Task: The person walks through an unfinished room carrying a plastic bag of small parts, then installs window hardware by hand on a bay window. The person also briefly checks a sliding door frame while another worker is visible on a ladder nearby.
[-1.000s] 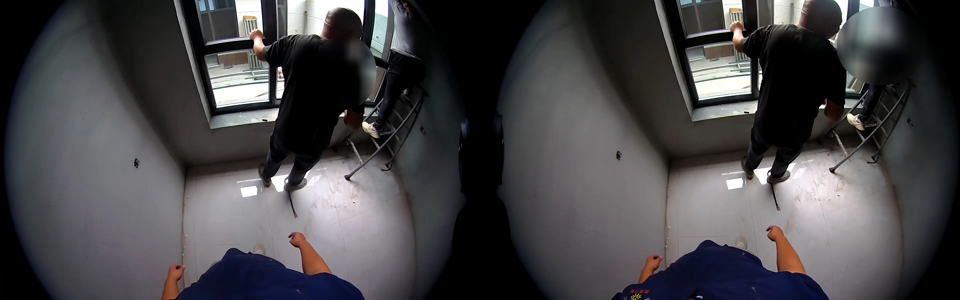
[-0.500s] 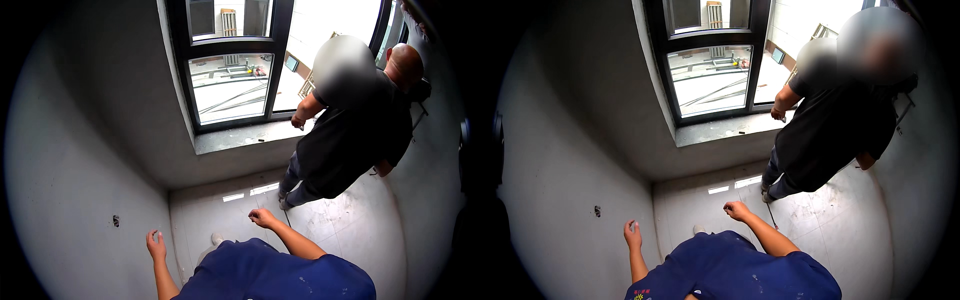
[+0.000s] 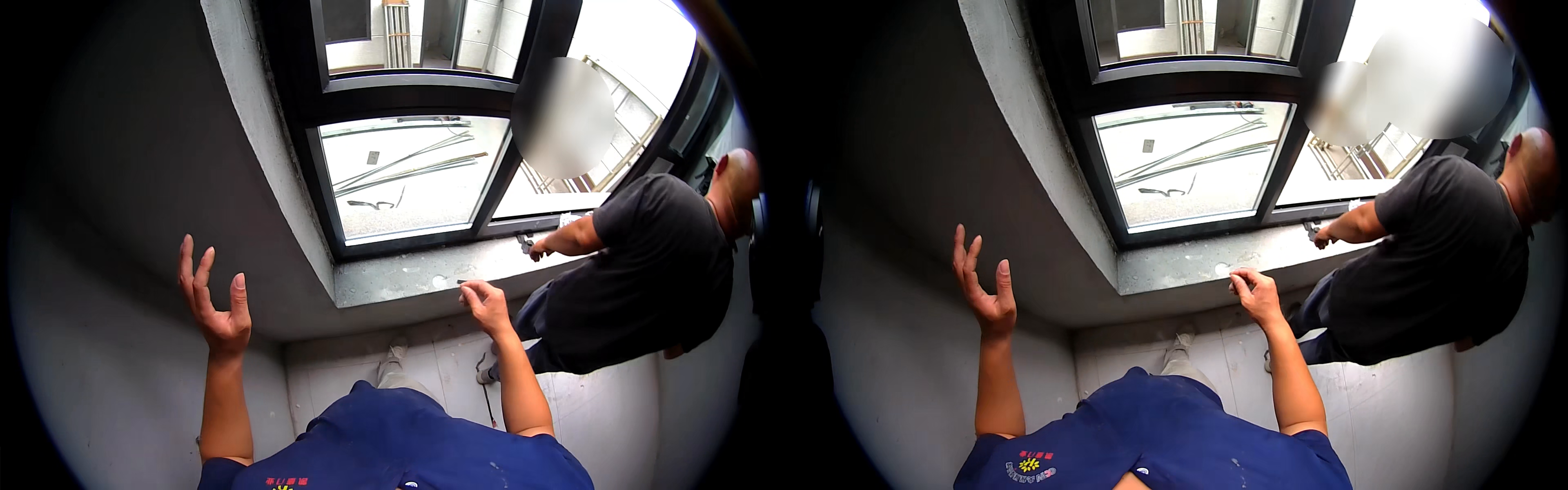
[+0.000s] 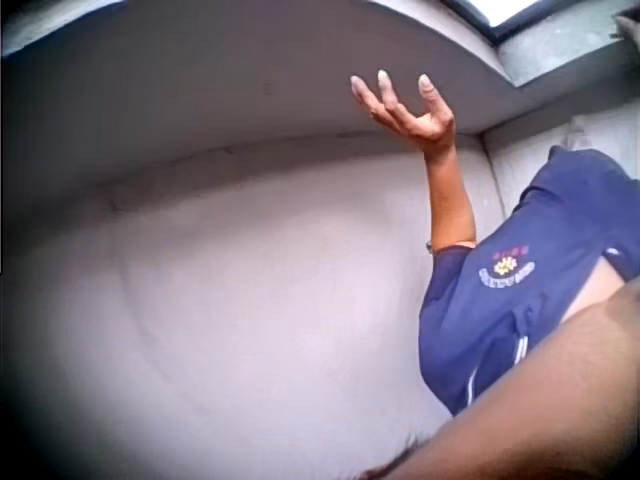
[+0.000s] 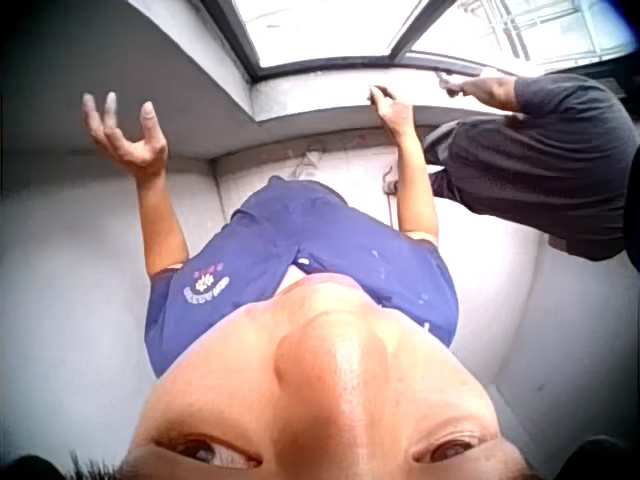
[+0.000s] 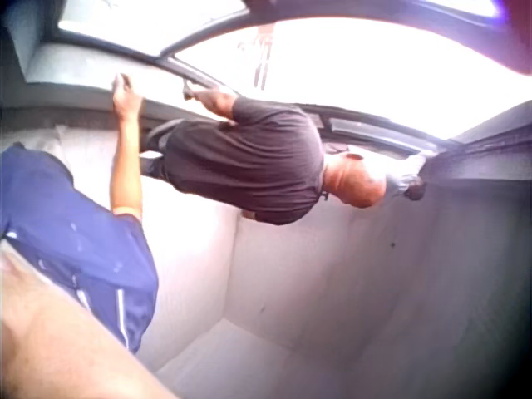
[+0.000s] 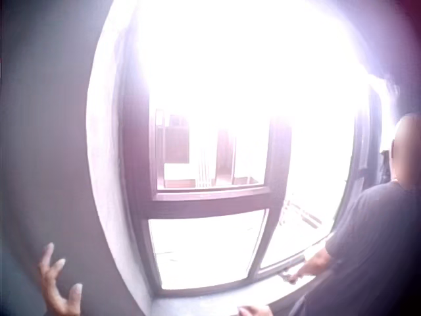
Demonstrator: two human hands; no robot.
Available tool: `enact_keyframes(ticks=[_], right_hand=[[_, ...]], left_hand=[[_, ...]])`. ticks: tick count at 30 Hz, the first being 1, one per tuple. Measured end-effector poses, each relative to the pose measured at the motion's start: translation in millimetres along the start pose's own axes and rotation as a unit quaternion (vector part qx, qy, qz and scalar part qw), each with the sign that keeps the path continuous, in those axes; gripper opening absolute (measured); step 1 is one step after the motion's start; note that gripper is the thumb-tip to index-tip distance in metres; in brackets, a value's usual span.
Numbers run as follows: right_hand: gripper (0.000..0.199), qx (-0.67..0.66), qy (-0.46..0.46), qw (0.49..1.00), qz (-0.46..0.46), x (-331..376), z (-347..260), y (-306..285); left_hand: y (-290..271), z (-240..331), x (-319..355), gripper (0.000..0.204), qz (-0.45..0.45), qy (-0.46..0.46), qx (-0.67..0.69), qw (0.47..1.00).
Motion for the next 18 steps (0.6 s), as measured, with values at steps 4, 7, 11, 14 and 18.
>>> enact_keyframes(ticks=[4, 7, 11, 14, 18], right_hand=[[0.009, -0.001, -0.11, 0.993, 0.045, -149, -54, -34], [0.009, 0.068, -0.269, 0.961, 0.019, -251, -120, -49], [0.007, 0.145, -0.428, 0.892, -0.021, -368, -208, -60], [0.012, 0.246, -0.422, 0.871, -0.064, -442, -230, -60], [0.024, 0.327, -0.369, 0.834, -0.249, -504, -238, -49]], left_hand=[[52, -2, -98, 0.057, 0.049, 0.092, -0.02, 0.994], [83, -14, -147, 0.077, 0.072, 0.118, -0.063, 0.988], [116, -15, -175, 0.093, 0.079, 0.087, -0.272, 0.955], [134, -31, -177, 0.082, 0.12, 0.083, -0.226, 0.963], [133, -34, -173, 0.078, 0.092, 0.076, -0.287, 0.95]])
Point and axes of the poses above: each hand's wrist, its own x-axis away from the middle knuckle, its own y-axis out of the palm, z = x × y, the point moved 1 cm from there along -x, towards the middle knuckle, and after that the axes turned 7 degrees about -z, right-handed, at the moved point
